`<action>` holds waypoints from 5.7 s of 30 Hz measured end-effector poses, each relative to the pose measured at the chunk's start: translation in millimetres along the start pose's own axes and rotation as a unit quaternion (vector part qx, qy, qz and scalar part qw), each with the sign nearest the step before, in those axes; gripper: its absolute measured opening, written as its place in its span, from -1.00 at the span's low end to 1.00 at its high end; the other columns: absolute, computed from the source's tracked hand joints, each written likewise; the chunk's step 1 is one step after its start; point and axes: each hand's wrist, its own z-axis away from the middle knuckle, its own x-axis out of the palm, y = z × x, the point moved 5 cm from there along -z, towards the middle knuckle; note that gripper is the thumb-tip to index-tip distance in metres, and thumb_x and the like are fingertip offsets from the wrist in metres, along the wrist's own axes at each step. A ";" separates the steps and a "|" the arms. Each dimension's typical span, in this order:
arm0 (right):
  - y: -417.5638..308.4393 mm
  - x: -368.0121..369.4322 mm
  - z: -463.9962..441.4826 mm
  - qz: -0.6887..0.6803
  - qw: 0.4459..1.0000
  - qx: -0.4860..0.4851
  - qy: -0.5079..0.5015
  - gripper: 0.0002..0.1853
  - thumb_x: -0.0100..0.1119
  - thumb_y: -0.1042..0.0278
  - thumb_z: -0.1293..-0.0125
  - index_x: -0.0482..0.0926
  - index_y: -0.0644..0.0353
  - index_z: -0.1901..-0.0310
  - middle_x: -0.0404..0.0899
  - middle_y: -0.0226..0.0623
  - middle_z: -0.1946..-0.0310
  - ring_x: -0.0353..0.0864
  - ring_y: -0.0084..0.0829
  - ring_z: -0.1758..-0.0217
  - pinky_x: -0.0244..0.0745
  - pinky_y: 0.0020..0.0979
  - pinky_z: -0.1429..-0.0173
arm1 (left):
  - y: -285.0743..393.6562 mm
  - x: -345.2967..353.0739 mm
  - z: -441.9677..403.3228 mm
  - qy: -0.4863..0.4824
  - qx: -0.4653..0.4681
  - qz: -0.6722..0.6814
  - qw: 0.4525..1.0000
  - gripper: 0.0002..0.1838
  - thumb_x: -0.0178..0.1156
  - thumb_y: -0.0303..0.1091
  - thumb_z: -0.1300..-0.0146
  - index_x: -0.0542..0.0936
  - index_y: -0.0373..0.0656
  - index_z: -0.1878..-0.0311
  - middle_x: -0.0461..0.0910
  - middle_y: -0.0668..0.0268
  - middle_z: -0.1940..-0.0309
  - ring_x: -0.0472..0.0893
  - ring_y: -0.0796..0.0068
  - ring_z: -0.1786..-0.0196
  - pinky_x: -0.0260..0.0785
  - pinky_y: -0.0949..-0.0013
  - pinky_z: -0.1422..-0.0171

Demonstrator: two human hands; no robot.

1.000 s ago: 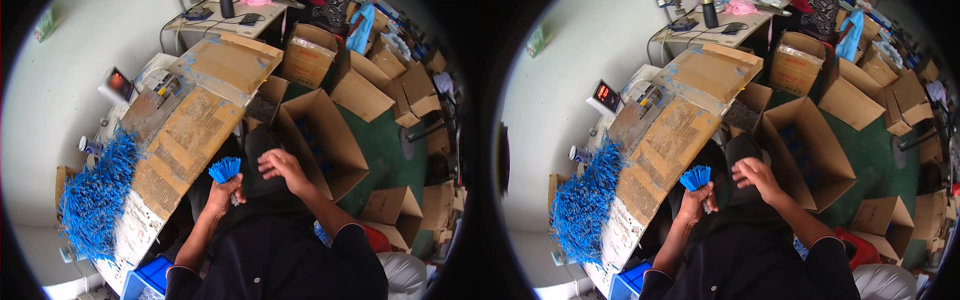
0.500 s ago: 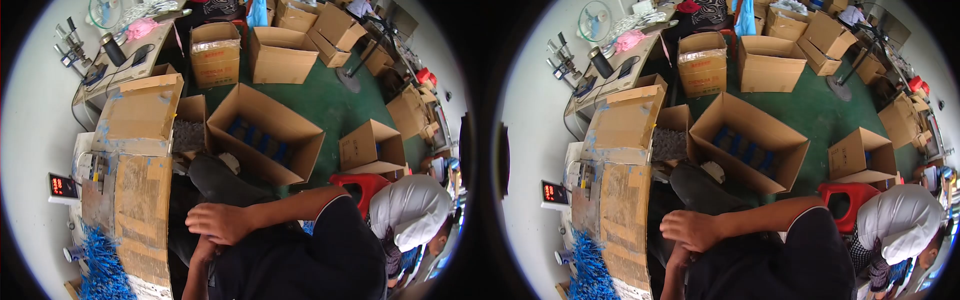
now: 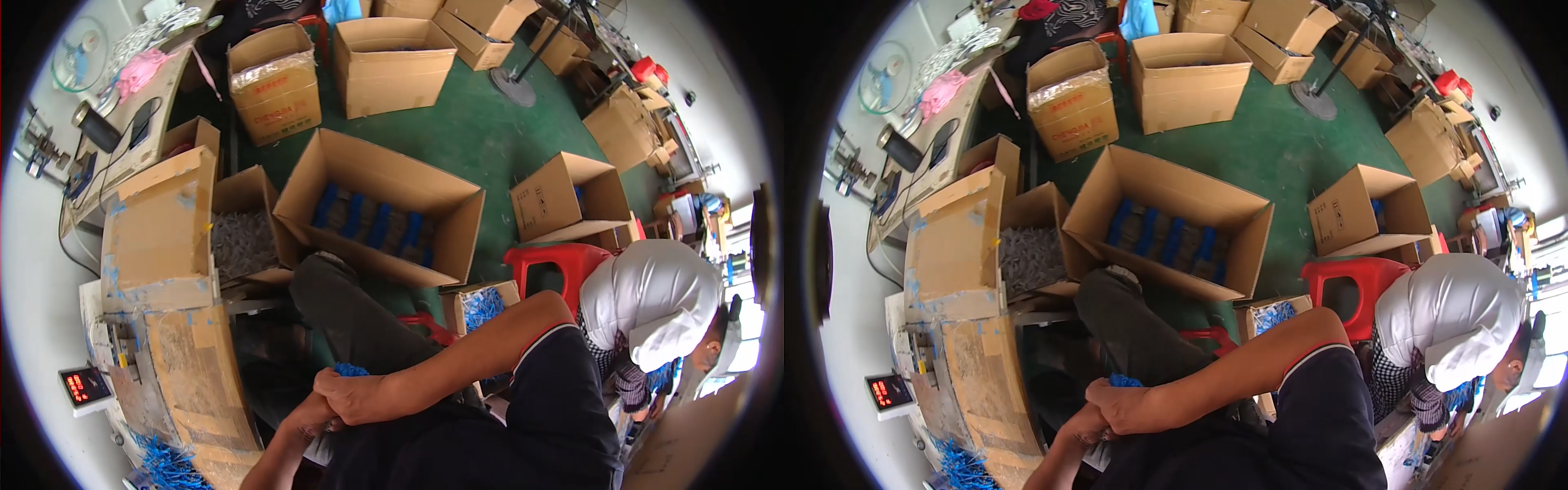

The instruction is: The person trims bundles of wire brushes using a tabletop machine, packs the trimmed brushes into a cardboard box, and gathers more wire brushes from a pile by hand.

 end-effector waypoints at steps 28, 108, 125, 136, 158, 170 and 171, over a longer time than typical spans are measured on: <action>250.0 294.8 274.2 -0.354 0.727 0.585 0.059 -0.78 0.23 0.35 -0.04 0.76 0.05 0.25 0.72 -0.02 0.36 0.77 0.03 0.23 0.70 -0.02 0.13 | 198.4 -40.1 -52.4 0.339 0.299 -0.352 0.819 -0.66 0.31 -0.40 -0.36 0.55 -0.25 -0.16 0.60 0.16 -0.07 0.65 0.36 0.01 0.55 0.32 0.02; 269.8 200.0 116.1 -0.547 0.541 0.520 0.370 -0.74 0.02 0.64 -0.42 0.57 0.31 -0.08 0.67 -0.14 -0.01 0.69 -0.39 0.03 0.58 -0.38 -0.10 | -2.3 -112.8 -74.3 0.447 0.311 -0.521 0.658 -0.83 0.31 -0.43 -0.13 0.65 -0.12 0.17 0.66 0.15 0.19 0.68 0.11 0.09 0.55 0.10 -0.06; 182.5 181.1 70.5 -0.579 0.682 0.383 0.230 -0.58 0.30 0.50 -0.15 0.49 0.25 -0.07 0.41 0.07 -0.26 0.45 0.14 -0.28 0.39 0.03 -0.33 | -310.9 -468.3 -264.9 0.603 -0.001 -0.338 0.723 -0.65 0.21 -0.07 -0.33 0.75 -0.17 0.16 0.73 0.18 0.34 0.73 0.33 0.30 0.58 0.19 0.31; 151.2 203.3 130.0 -0.572 0.672 0.394 0.258 -0.61 0.29 0.39 -0.10 0.51 0.25 0.00 0.41 0.14 -0.20 0.47 0.15 -0.23 0.38 0.05 -0.29 | -281.5 -511.3 -279.6 0.521 -0.087 -0.533 0.661 -0.71 0.07 -0.21 -0.40 0.62 -0.27 0.19 0.68 -0.05 0.23 0.69 -0.05 0.18 0.52 -0.12 -0.01; 122.0 222.0 149.3 -0.557 0.544 0.526 0.342 -0.66 0.35 0.01 -0.10 0.52 0.04 0.24 0.42 -0.13 -0.01 0.38 0.02 -0.18 0.32 0.12 -0.26 | -242.9 -526.6 -334.7 0.542 -0.083 -0.599 0.584 -0.76 0.21 -0.25 -0.31 0.70 -0.23 0.19 0.71 0.07 0.23 0.71 0.02 0.20 0.58 0.00 0.13; 123.9 226.1 149.4 -0.569 0.528 0.521 0.356 -0.70 0.38 0.02 -0.14 0.53 -0.01 0.27 0.42 -0.20 -0.02 0.37 -0.03 -0.18 0.33 0.11 -0.26 | -229.8 -516.0 -359.4 0.533 -0.086 -0.584 0.606 -0.76 0.21 -0.24 -0.31 0.70 -0.23 0.17 0.70 0.06 0.21 0.71 0.04 0.18 0.58 0.00 0.12; 123.8 226.6 149.0 -0.575 0.533 0.508 0.356 -0.70 0.38 0.02 -0.15 0.53 -0.02 0.27 0.42 -0.20 -0.03 0.36 -0.03 -0.19 0.33 0.11 -0.27 | -229.8 -516.2 -361.4 0.532 -0.086 -0.584 0.607 -0.75 0.21 -0.24 -0.31 0.70 -0.23 0.17 0.70 0.06 0.20 0.71 0.04 0.18 0.58 0.00 0.12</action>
